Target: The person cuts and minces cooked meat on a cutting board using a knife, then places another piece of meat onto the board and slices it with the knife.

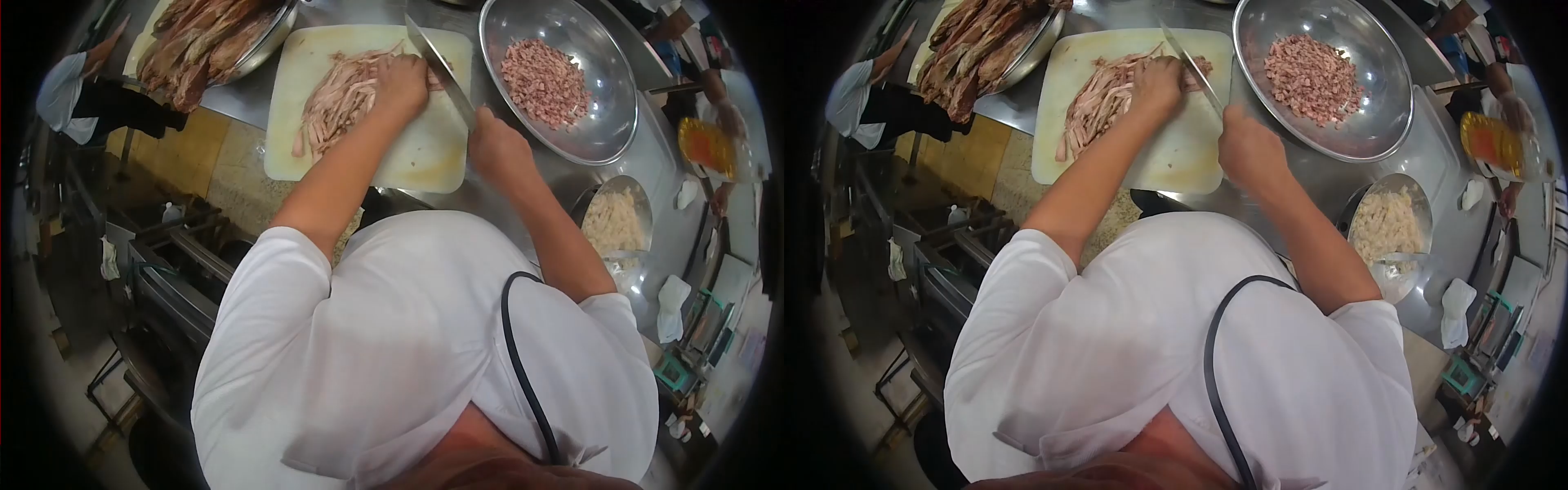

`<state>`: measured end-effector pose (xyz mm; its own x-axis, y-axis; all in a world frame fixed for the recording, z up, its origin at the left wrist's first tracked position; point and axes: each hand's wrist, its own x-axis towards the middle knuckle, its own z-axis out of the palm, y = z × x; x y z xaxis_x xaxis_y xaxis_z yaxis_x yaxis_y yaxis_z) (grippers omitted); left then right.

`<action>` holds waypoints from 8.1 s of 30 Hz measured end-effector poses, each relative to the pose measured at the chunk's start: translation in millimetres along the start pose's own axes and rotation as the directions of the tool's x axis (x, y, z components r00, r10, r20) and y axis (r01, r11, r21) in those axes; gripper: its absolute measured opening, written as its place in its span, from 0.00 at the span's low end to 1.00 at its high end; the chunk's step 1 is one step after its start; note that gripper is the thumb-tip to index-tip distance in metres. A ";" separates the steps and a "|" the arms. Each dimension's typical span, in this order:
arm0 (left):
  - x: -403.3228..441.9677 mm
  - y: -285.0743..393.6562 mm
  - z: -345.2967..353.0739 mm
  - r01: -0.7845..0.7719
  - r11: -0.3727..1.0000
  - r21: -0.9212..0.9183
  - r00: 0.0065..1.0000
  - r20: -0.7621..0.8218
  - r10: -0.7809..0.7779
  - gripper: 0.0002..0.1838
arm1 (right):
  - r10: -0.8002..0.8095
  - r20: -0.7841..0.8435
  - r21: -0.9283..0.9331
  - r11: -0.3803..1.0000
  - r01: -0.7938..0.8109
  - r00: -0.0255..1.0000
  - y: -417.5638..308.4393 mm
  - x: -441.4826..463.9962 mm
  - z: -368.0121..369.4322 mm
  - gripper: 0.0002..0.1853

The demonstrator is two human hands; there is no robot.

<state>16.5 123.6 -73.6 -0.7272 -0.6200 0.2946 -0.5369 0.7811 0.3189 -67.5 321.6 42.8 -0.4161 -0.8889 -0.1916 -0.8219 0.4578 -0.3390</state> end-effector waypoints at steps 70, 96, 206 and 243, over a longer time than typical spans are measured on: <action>26.3 -14.8 -28.7 0.177 0.957 -0.229 0.937 0.336 -0.093 0.23 | 0.013 -0.063 0.013 1.000 -0.013 0.998 -24.1 69.1 34.8 0.11; -8.3 -7.6 -17.2 -0.012 0.989 0.144 0.997 0.083 0.000 0.15 | 0.151 0.002 0.005 0.989 -0.151 0.989 -29.5 -12.5 -8.9 0.09; -16.5 -38.4 -14.3 0.010 0.998 -0.058 0.990 -0.140 -0.019 0.07 | 0.095 0.161 0.058 0.993 -0.105 0.982 -53.4 16.4 7.5 0.11; -13.5 -50.5 -5.6 0.016 0.993 -0.114 0.992 -0.126 -0.031 0.09 | 0.091 0.167 0.061 0.993 -0.102 0.982 -61.6 19.5 11.6 0.12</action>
<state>55.9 92.1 -88.7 -0.6504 -0.6482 0.3960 -0.4964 0.7573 0.4244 -20.6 276.2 49.2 -0.4181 -0.8284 -0.3727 -0.7497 0.5464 -0.3733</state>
